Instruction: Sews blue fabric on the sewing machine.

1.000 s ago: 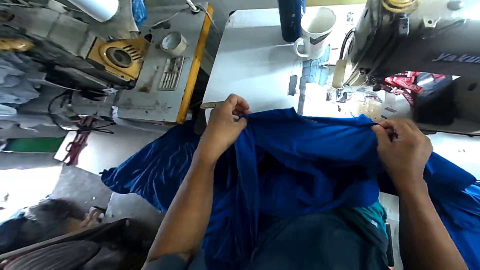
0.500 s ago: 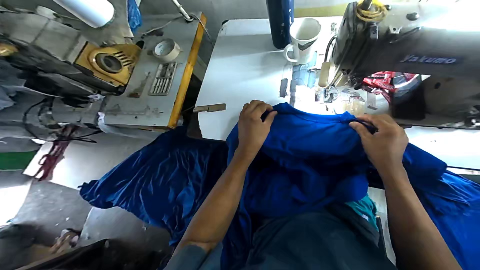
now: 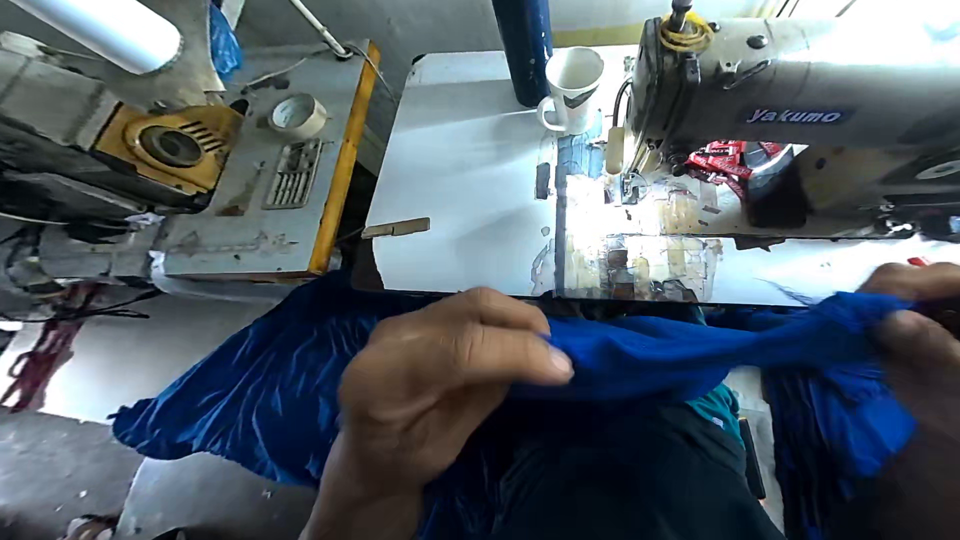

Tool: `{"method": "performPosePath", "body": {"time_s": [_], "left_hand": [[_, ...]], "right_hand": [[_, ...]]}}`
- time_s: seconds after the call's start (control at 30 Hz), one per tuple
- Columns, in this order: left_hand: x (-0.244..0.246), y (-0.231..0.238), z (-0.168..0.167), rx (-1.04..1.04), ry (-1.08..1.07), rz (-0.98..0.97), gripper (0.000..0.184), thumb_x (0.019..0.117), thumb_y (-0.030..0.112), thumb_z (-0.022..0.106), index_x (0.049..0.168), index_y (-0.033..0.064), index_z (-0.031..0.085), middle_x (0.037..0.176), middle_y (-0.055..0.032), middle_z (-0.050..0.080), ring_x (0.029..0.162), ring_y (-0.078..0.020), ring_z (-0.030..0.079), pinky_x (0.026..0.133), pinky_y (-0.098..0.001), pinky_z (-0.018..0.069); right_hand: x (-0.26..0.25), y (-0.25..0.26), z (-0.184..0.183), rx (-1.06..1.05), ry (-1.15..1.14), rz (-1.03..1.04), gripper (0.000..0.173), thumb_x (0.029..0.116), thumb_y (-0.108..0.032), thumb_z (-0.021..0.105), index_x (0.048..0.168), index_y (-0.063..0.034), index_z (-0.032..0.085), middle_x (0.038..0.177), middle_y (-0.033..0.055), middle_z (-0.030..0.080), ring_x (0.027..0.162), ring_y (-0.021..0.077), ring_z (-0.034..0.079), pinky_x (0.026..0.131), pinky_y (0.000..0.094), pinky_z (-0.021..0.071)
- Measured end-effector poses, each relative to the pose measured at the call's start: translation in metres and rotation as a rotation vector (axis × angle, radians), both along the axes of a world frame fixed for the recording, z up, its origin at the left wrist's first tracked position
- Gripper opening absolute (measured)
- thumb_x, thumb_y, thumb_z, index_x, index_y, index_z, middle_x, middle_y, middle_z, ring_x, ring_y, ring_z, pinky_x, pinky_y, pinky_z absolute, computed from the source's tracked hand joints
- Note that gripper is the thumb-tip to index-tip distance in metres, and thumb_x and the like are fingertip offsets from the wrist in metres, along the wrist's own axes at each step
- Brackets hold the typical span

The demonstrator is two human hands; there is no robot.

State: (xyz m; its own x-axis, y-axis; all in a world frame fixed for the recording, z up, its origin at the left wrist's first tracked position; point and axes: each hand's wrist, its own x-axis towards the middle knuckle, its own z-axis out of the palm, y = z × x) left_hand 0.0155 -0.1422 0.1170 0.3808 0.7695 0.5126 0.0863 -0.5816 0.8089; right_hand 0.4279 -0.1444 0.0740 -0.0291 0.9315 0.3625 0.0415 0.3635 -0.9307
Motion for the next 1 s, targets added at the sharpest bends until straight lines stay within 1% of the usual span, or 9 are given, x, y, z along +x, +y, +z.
{"method": "performPosePath", "body": {"time_s": [0.1, 0.17, 0.2, 0.27, 0.33, 0.53, 0.67, 0.77, 1.0], "left_hand": [[0.008, 0.011, 0.009, 0.131, 0.078, 0.072, 0.015, 0.0990, 0.009, 0.066, 0.105, 0.0127, 0.079, 0.109, -0.0010, 0.073, 0.101, -0.0127, 0.070, 0.086, -0.0274, 0.0607], [0.014, 0.043, -0.008, 0.173, 0.287, 0.230, 0.018, 0.0982, 0.004, 0.062, 0.106, 0.0074, 0.078, 0.111, -0.0036, 0.072, 0.104, -0.0119, 0.068, 0.091, -0.0289, 0.0584], [0.017, 0.063, -0.025, 0.149, 0.360, 0.277, 0.021, 0.0978, 0.002, 0.061, 0.108, 0.0066, 0.078, 0.111, -0.0046, 0.072, 0.104, -0.0113, 0.068, 0.093, -0.0289, 0.0573], [0.020, 0.105, -0.071, 0.078, 0.397, 0.291, 0.023, 0.0993, 0.002, 0.059, 0.110, 0.0097, 0.079, 0.111, -0.0039, 0.072, 0.105, -0.0098, 0.068, 0.095, -0.0288, 0.0572], [0.020, 0.134, -0.109, 0.043, 0.405, 0.281, 0.026, 0.0994, 0.002, 0.058, 0.111, 0.0115, 0.079, 0.109, -0.0038, 0.072, 0.105, -0.0102, 0.067, 0.096, -0.0299, 0.0563], [0.021, 0.164, -0.139, 0.075, 0.596, 0.293, 0.030, 0.0987, 0.002, 0.057, 0.115, 0.0149, 0.079, 0.108, -0.0054, 0.071, 0.102, -0.0142, 0.066, 0.092, -0.0324, 0.0552], [0.020, 0.184, -0.137, 0.137, 0.742, 0.326, 0.033, 0.0999, 0.002, 0.055, 0.118, 0.0159, 0.078, 0.113, -0.0092, 0.069, 0.102, -0.0211, 0.068, 0.089, -0.0389, 0.0571], [0.019, 0.198, -0.135, 0.134, 0.767, 0.329, 0.035, 0.0992, 0.000, 0.053, 0.118, 0.0153, 0.078, 0.111, -0.0099, 0.069, 0.101, -0.0231, 0.068, 0.087, -0.0404, 0.0570], [0.026, 0.203, -0.139, 0.097, 0.693, 0.365, 0.036, 0.0995, 0.000, 0.052, 0.118, 0.0161, 0.078, 0.111, -0.0087, 0.067, 0.099, -0.0189, 0.064, 0.086, -0.0343, 0.0551]], "right_hand": [[0.006, 0.006, 0.018, 0.084, -0.136, -0.171, 0.017, 0.0888, -0.013, 0.079, 0.101, -0.0098, 0.069, 0.088, -0.0031, 0.072, 0.077, 0.0078, 0.068, 0.071, 0.0261, 0.0601], [-0.015, 0.032, 0.012, 0.036, -0.394, -0.339, 0.017, 0.0925, -0.022, 0.076, 0.102, -0.0109, 0.068, 0.086, -0.0073, 0.069, 0.073, 0.0011, 0.065, 0.068, 0.0213, 0.0583], [-0.028, 0.048, 0.003, 0.001, -0.551, -0.417, 0.022, 0.0948, -0.028, 0.074, 0.101, -0.0085, 0.067, 0.084, -0.0037, 0.067, 0.071, 0.0030, 0.063, 0.066, 0.0242, 0.0567], [-0.049, 0.076, -0.032, -0.102, -0.746, -0.487, 0.035, 0.0991, -0.035, 0.068, 0.103, -0.0006, 0.068, 0.087, 0.0154, 0.068, 0.074, 0.0277, 0.066, 0.067, 0.0513, 0.0563], [-0.064, 0.094, -0.064, -0.228, -0.824, -0.538, 0.041, 0.1013, -0.041, 0.063, 0.106, -0.0003, 0.066, 0.088, 0.0227, 0.067, 0.077, 0.0420, 0.066, 0.065, 0.0647, 0.0525], [-0.078, 0.117, -0.087, -0.325, -0.943, -0.610, 0.046, 0.1040, -0.050, 0.053, 0.108, -0.0053, 0.065, 0.090, 0.0211, 0.066, 0.079, 0.0425, 0.067, 0.062, 0.0624, 0.0504], [-0.081, 0.153, -0.081, -0.387, -0.950, -0.638, 0.041, 0.1009, -0.042, 0.060, 0.112, -0.0048, 0.071, 0.101, 0.0210, 0.072, 0.096, 0.0437, 0.069, 0.075, 0.0674, 0.0505], [-0.083, 0.168, -0.082, -0.397, -0.979, -0.676, 0.039, 0.0995, -0.043, 0.061, 0.104, -0.0048, 0.070, 0.097, 0.0203, 0.072, 0.093, 0.0431, 0.069, 0.073, 0.0658, 0.0497], [-0.081, 0.181, -0.083, -0.413, -0.959, -0.702, 0.039, 0.0995, -0.044, 0.062, 0.108, -0.0075, 0.073, 0.101, 0.0187, 0.073, 0.098, 0.0413, 0.070, 0.078, 0.0659, 0.0500]]}}
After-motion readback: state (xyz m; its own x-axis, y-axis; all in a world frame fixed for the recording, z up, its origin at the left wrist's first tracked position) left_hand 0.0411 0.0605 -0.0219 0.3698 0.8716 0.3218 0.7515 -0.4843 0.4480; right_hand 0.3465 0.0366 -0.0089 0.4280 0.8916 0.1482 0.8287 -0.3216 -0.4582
